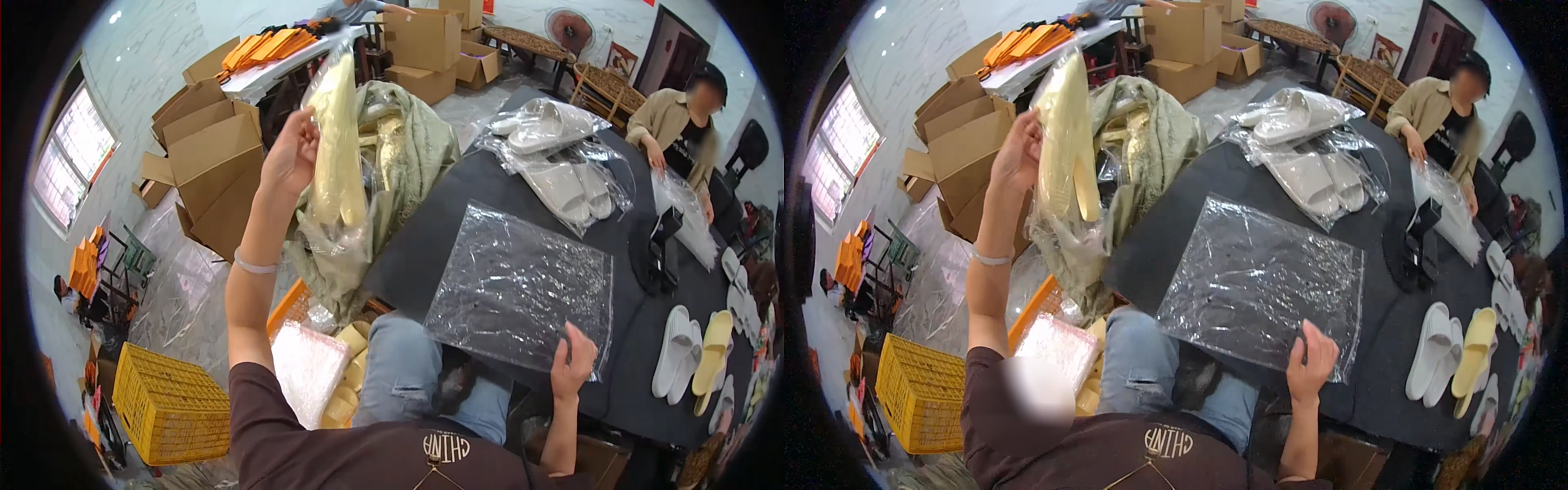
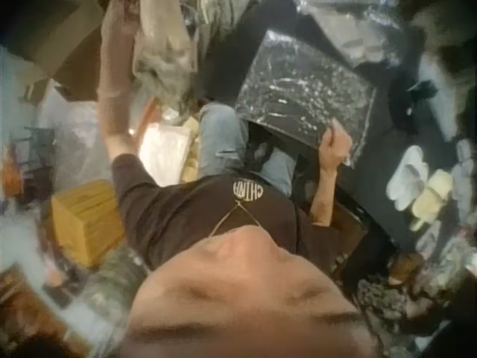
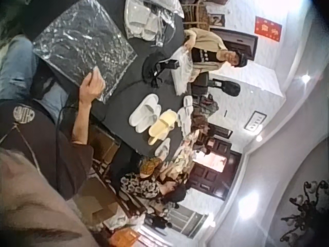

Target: The person packs pairs of slippers into clear plastic bags. They retrieve slippers from a large sack, place them on a table, and insert them into bags. The person handles yellow, white, and black slippers, placing the packaged pairs on the table or into a crate.

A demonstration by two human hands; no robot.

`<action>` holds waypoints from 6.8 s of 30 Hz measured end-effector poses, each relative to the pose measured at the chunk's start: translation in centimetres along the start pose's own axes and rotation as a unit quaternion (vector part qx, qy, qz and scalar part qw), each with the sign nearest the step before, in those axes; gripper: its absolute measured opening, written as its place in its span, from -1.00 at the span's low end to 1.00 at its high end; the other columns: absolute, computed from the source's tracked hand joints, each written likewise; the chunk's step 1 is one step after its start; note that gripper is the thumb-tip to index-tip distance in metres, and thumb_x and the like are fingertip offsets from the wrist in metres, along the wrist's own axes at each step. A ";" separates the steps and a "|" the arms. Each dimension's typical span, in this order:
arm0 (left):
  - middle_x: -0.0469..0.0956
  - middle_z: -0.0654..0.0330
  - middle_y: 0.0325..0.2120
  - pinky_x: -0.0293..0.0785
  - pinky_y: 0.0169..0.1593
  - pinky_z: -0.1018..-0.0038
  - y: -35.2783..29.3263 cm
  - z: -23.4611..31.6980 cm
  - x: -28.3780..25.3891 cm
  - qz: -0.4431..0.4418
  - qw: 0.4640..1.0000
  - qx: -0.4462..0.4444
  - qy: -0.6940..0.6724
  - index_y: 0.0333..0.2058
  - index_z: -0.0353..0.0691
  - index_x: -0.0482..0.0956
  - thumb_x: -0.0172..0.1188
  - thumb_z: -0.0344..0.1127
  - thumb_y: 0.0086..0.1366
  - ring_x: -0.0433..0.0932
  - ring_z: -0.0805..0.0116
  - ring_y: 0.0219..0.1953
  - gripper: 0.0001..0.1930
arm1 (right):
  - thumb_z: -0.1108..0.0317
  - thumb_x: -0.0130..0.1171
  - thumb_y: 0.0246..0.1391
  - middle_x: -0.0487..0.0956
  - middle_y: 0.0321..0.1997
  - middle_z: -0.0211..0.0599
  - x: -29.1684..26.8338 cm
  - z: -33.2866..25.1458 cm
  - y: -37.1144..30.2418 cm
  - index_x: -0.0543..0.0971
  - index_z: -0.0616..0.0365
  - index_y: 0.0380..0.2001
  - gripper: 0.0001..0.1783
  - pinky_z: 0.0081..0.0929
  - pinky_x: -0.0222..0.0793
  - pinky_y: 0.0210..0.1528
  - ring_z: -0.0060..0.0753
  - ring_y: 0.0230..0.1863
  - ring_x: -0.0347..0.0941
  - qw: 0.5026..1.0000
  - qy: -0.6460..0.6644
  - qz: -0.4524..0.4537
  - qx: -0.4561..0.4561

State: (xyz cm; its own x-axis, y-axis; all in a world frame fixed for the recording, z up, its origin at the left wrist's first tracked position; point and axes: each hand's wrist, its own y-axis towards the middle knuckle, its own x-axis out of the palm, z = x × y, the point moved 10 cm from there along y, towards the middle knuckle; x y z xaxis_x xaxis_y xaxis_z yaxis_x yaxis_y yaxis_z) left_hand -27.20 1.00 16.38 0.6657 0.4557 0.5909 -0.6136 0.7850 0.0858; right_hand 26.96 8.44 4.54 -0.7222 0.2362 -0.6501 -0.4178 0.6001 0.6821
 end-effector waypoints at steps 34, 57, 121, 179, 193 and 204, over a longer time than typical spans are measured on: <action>0.48 0.05 -0.20 0.32 -0.02 0.28 -19.1 -22.0 8.1 0.046 0.760 0.202 0.616 -0.11 -0.33 0.48 0.15 -0.28 0.24 0.45 0.12 -0.18 -0.70 | 0.28 0.09 0.15 0.36 0.17 -0.07 -6.9 8.7 -1.1 0.33 0.28 0.12 -0.50 -0.35 0.24 0.14 -0.14 0.15 0.32 0.957 0.032 -0.005 0.289; 0.52 0.25 -0.26 0.30 -0.14 0.30 -18.6 -20.2 10.6 -0.026 0.786 0.236 0.572 -0.18 -0.14 0.55 0.27 -0.24 0.10 0.43 0.20 -0.17 -0.71 | 0.36 -0.06 0.26 0.59 -0.19 -0.20 -3.4 11.4 0.2 0.50 0.30 -0.32 -0.78 -0.51 0.35 -0.01 -0.49 -0.16 0.47 0.858 0.355 -0.171 0.330; 0.12 0.06 0.28 -0.05 0.32 0.18 -11.6 -29.1 9.7 -0.225 0.611 0.177 0.738 0.28 -0.22 0.07 -0.29 -0.10 0.39 0.07 0.14 0.32 -0.45 | 0.28 0.19 -0.13 0.52 -0.10 -0.09 17.0 6.6 9.1 0.51 0.15 -0.19 -0.63 -0.15 0.12 0.25 -0.06 0.06 0.37 0.964 0.085 -0.230 -0.105; 0.28 0.15 0.18 0.16 0.24 0.36 -9.0 -31.8 6.5 -0.247 0.690 0.174 0.658 0.18 -0.08 0.30 0.11 -0.07 0.19 0.28 0.19 0.19 -0.42 | 0.14 0.14 0.02 0.53 -0.32 -0.14 15.8 -4.2 8.9 0.50 0.27 -0.39 -0.66 -0.12 0.36 -0.17 -0.04 -0.21 0.42 0.979 -0.026 -0.160 0.127; 0.09 0.12 0.30 -0.12 0.33 0.09 -9.5 -30.1 10.0 -0.215 0.566 0.176 0.776 0.24 -0.21 0.17 -0.17 -0.04 0.35 0.02 0.20 0.35 -0.44 | 0.09 0.18 -0.02 0.53 -0.29 -0.06 9.0 10.0 6.4 0.52 0.28 -0.39 -0.60 -0.12 0.34 -0.13 0.04 -0.24 0.42 0.954 -0.130 -0.129 0.236; 0.12 0.10 0.28 -0.14 0.33 0.10 -9.5 -29.6 10.4 -0.226 0.585 0.153 0.764 0.22 -0.22 0.22 -0.14 -0.07 0.34 0.03 0.18 0.34 -0.45 | 0.03 0.12 0.02 0.51 -0.18 -0.12 9.6 9.3 6.1 0.55 0.29 -0.31 -0.55 -0.14 0.33 -0.07 -0.05 -0.09 0.35 0.961 -0.108 -0.143 0.208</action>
State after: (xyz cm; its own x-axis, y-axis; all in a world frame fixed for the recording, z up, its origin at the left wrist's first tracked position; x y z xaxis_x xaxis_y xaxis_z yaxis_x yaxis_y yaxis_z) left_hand -1.90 10.73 -2.01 0.2488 0.2572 -0.9338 -0.1194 0.9649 0.2340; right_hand 22.61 21.50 -0.65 -0.4598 0.1419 -0.8766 -0.2928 0.9077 0.3005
